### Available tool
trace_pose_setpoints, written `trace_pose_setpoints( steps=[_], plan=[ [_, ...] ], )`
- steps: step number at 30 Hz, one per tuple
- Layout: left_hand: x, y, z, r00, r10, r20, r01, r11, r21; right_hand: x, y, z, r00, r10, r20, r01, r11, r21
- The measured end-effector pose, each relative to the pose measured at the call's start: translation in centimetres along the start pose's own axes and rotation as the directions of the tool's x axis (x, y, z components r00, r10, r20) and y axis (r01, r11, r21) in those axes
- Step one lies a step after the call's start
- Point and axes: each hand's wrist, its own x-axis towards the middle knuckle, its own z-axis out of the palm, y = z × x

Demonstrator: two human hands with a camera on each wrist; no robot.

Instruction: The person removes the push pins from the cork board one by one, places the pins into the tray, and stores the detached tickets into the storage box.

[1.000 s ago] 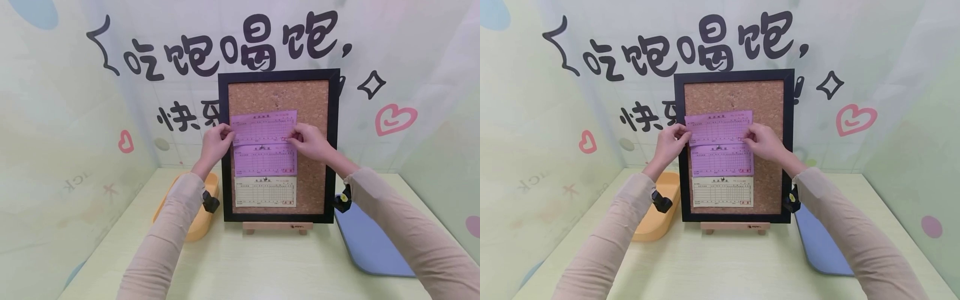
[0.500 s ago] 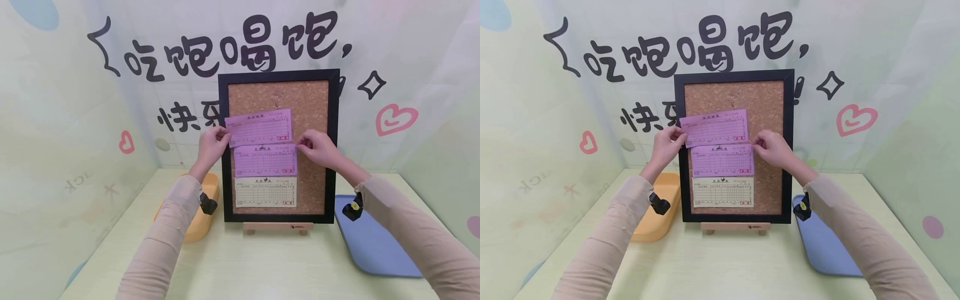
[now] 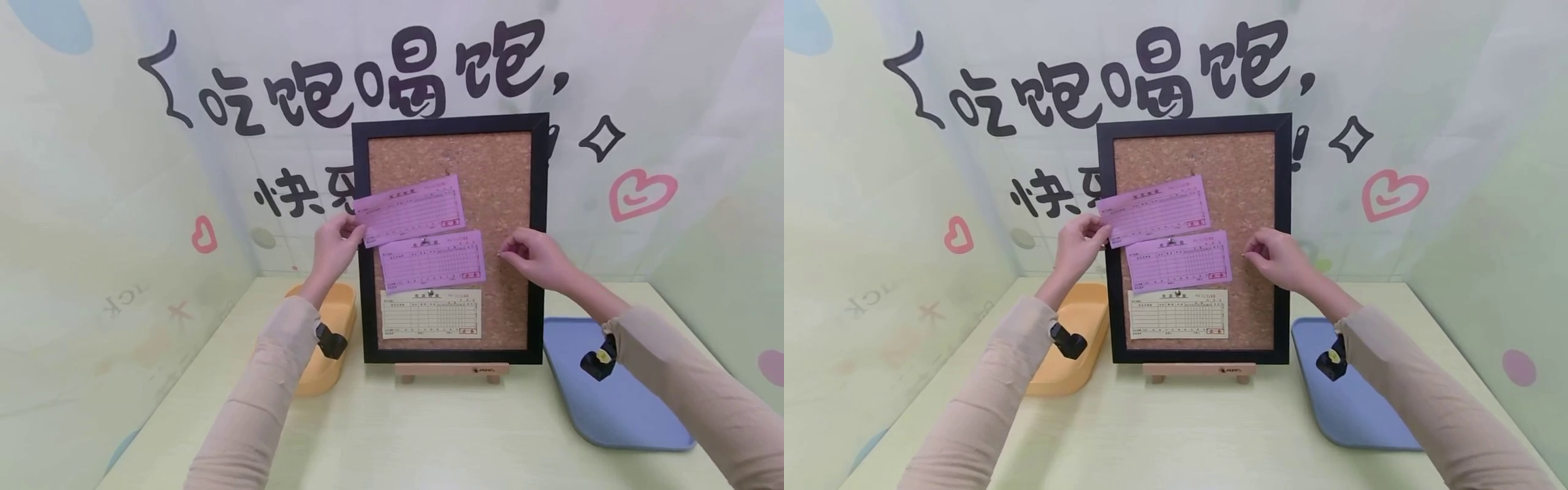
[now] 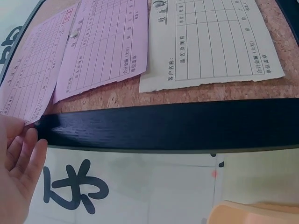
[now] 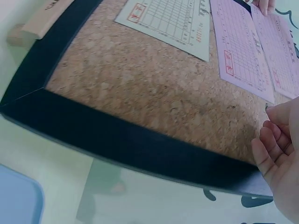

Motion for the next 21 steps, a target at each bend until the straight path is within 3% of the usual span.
trace_pose_setpoints(
  steps=[7, 16, 21],
  plan=[
    [-0.4, -0.8, -0.9, 0.999, -0.041, 0.004, 0.041, 0.998, -0.038, -1.5, 0.7, -0.1, 1.0, 0.008, 0.01, -0.008, 1.0, 0.013],
    [-1.2, -1.3, -2.1, 0.999, -0.037, -0.037, 0.035, 0.998, -0.044, -3.2, 1.4, -0.3, 1.0, 0.005, -0.004, -0.005, 1.0, -0.01],
    [-1.6, -1.8, -3.4, 0.996, -0.081, -0.036, 0.079, 0.995, -0.061, -4.4, 2.0, -0.5, 0.999, -0.003, -0.032, 0.003, 1.0, -0.012]
  ],
)
